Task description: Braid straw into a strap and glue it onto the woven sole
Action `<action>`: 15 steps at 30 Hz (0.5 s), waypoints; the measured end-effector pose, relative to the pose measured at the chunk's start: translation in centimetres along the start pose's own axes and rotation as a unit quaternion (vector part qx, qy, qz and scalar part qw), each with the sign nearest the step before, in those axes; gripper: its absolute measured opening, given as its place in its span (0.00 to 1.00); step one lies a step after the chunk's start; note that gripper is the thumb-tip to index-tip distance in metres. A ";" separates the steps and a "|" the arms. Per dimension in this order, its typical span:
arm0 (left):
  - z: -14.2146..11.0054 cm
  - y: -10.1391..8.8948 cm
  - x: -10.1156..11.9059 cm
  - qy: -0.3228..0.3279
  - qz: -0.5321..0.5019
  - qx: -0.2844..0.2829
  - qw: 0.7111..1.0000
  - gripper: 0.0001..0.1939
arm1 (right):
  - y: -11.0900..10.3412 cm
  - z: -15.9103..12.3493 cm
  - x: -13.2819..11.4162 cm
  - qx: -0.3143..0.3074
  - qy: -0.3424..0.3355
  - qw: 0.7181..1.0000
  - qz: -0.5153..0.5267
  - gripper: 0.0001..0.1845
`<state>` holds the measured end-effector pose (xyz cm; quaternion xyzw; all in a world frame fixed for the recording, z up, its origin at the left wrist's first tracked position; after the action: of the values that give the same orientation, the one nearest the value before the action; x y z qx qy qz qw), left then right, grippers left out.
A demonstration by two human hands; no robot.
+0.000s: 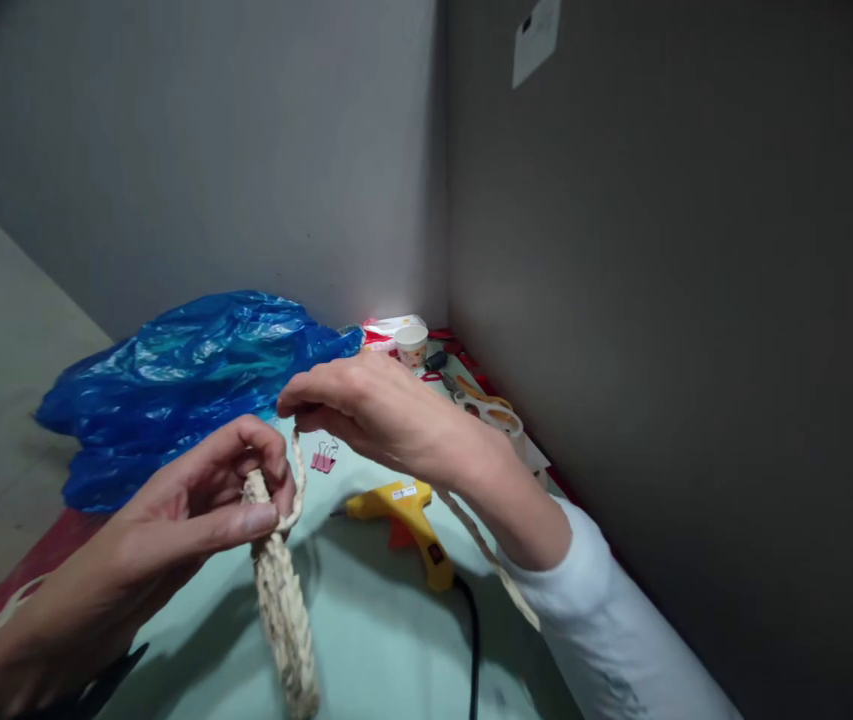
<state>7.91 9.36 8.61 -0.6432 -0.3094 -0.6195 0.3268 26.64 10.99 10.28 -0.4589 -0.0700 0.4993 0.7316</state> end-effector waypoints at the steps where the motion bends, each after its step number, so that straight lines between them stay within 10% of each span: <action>1: 0.0 0.0 -0.1 0.004 0.001 0.005 1.000 0.10 | 0.2 0.0 0.2 -0.013 0.018 1.000 0.021 0.09; 15: 0.0 -1.0 0.4 -0.017 0.130 -0.009 0.991 0.08 | 1.2 1.8 1.4 0.009 0.020 0.981 0.195 0.15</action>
<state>7.13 9.96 9.00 -0.6914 -0.2233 -0.5633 0.3934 25.55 13.28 9.91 -0.4669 0.0395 0.6235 0.6258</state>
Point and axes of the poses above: each hand's wrist, its own z-axis towards the middle knuckle, its own y-axis out of the palm, x = y × z, the point moved 2 cm from there along z, towards the middle knuckle, and after that the axes turned 4 degrees about -z, right-handed, at the moved point
